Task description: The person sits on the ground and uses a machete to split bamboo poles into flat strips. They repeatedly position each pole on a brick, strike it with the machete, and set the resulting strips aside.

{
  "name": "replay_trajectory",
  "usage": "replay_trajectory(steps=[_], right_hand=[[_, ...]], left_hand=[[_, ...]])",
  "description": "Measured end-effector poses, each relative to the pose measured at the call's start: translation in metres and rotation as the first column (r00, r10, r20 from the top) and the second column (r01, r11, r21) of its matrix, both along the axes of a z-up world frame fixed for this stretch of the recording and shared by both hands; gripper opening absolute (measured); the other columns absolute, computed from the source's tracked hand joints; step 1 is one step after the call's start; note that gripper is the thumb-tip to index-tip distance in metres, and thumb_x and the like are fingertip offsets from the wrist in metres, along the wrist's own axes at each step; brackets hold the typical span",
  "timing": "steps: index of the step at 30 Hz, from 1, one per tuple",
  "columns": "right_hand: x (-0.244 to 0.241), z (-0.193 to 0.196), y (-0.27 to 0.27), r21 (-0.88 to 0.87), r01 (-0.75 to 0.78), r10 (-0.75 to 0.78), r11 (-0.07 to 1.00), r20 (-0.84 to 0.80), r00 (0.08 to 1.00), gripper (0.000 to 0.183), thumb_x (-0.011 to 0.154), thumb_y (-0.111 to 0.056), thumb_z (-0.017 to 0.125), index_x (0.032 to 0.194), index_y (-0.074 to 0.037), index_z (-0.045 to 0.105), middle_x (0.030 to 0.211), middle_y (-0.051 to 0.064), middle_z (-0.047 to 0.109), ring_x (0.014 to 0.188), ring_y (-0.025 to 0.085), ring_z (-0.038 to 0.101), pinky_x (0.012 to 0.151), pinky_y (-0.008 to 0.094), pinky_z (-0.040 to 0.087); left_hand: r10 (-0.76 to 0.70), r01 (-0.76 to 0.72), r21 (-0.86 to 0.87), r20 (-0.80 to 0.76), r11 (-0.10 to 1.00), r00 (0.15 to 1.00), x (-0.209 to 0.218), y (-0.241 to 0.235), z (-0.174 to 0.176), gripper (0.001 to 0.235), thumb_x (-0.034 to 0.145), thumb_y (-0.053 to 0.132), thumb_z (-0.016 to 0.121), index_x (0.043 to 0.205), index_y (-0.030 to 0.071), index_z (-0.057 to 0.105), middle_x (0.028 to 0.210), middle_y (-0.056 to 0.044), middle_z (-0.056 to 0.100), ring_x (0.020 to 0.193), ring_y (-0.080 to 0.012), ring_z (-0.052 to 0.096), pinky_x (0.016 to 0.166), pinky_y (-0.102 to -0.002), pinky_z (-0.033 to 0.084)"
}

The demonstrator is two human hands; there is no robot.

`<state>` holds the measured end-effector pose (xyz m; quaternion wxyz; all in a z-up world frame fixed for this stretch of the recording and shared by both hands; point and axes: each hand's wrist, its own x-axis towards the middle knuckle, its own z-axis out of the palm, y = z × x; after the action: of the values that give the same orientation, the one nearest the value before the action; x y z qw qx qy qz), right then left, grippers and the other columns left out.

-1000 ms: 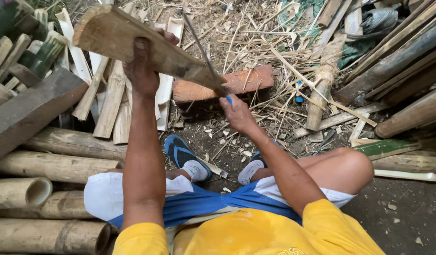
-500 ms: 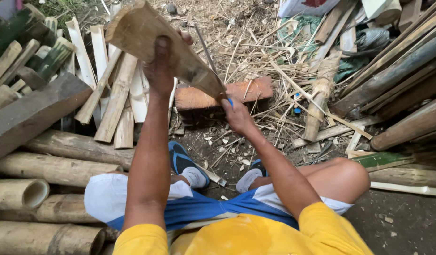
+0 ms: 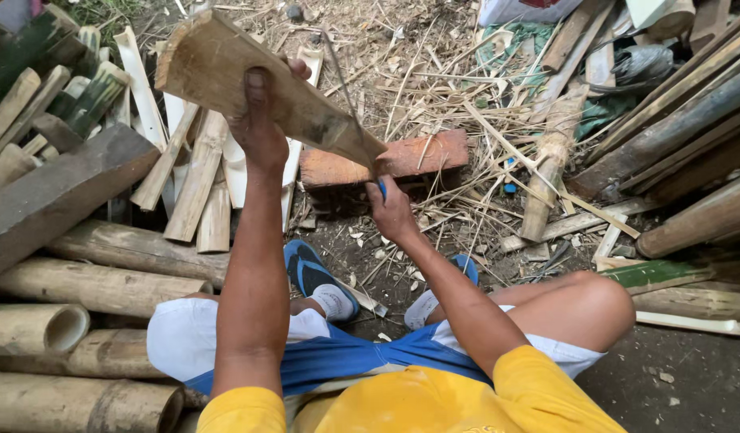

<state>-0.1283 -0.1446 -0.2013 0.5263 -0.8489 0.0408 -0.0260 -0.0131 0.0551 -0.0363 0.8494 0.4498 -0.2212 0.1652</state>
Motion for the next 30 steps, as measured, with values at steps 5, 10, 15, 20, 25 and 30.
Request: replay_trajectory(steps=[5,10,15,20,25,30], right_hand=[[0.016,-0.155,-0.055,-0.270,0.082,-0.179,0.959,-0.355,0.917,0.058,0.102,-0.056,0.049,0.099,-0.002,0.071,0.090,0.025,0.068,0.088,0.046,0.064,0.076,0.053,0.050],[0.013,-0.189,-0.077,-0.211,0.046,-0.138,0.977,-0.447,0.884,0.066,0.099,-0.061,0.049,0.094,0.002,0.069,0.093,0.029,0.070,0.090,0.045,0.067,0.081,0.052,0.050],[-0.008,-0.118,-0.047,-0.123,-0.041,0.005,0.992,-0.281,0.960,0.059,0.101,-0.054,0.046,0.098,0.001,0.065,0.090,0.026,0.068,0.087,0.045,0.066,0.079,0.051,0.049],[-0.018,0.034,-0.012,0.009,-0.150,0.150,0.989,-0.080,0.986,0.057,0.104,-0.056,0.040,0.104,-0.002,0.056,0.072,0.014,0.060,0.066,0.030,0.062,0.064,0.047,0.049],[-0.042,0.094,0.003,0.002,-0.232,0.232,0.973,0.029,0.972,0.062,0.102,-0.066,0.034,0.102,-0.006,0.051,0.063,0.004,0.055,0.053,0.017,0.057,0.051,0.040,0.046],[-0.013,0.083,-0.002,-0.025,-0.195,0.192,0.980,-0.098,0.976,0.055,0.110,-0.056,0.035,0.094,-0.006,0.051,0.069,0.004,0.055,0.061,0.020,0.057,0.056,0.043,0.048]], left_hand=[[0.029,-0.030,-0.052,-0.017,0.998,0.999,-0.003,0.013,0.002,0.048,0.106,0.038,0.066,0.134,0.000,0.055,0.117,-0.014,0.071,0.111,-0.0296,0.073,0.105,-0.051,0.063],[0.223,-0.221,0.076,-0.018,0.972,0.975,-0.010,0.004,-0.002,0.075,0.105,0.043,0.073,0.150,-0.002,0.034,0.138,-0.027,0.056,0.125,-0.0350,0.060,0.114,-0.048,0.056],[0.572,-0.598,0.682,0.312,0.421,0.759,-0.018,0.004,0.006,0.113,0.100,0.028,0.094,0.160,-0.006,0.005,0.163,-0.036,0.012,0.153,-0.0507,0.014,0.126,-0.061,0.024],[0.609,-0.536,0.540,0.053,0.649,0.791,-0.027,-0.019,0.030,0.104,0.078,0.038,0.099,0.143,0.006,0.025,0.133,-0.017,0.046,0.130,-0.0319,0.050,0.112,-0.045,0.049],[0.694,-0.645,0.490,0.106,0.586,0.712,-0.013,-0.026,0.022,0.098,0.081,0.035,0.103,0.140,0.006,0.030,0.130,-0.015,0.049,0.126,-0.0293,0.052,0.110,-0.042,0.047],[0.694,-0.658,0.476,0.129,0.583,0.708,-0.010,-0.018,0.011,0.100,0.086,0.035,0.101,0.147,0.006,0.027,0.135,-0.015,0.048,0.131,-0.0283,0.050,0.113,-0.042,0.044]])
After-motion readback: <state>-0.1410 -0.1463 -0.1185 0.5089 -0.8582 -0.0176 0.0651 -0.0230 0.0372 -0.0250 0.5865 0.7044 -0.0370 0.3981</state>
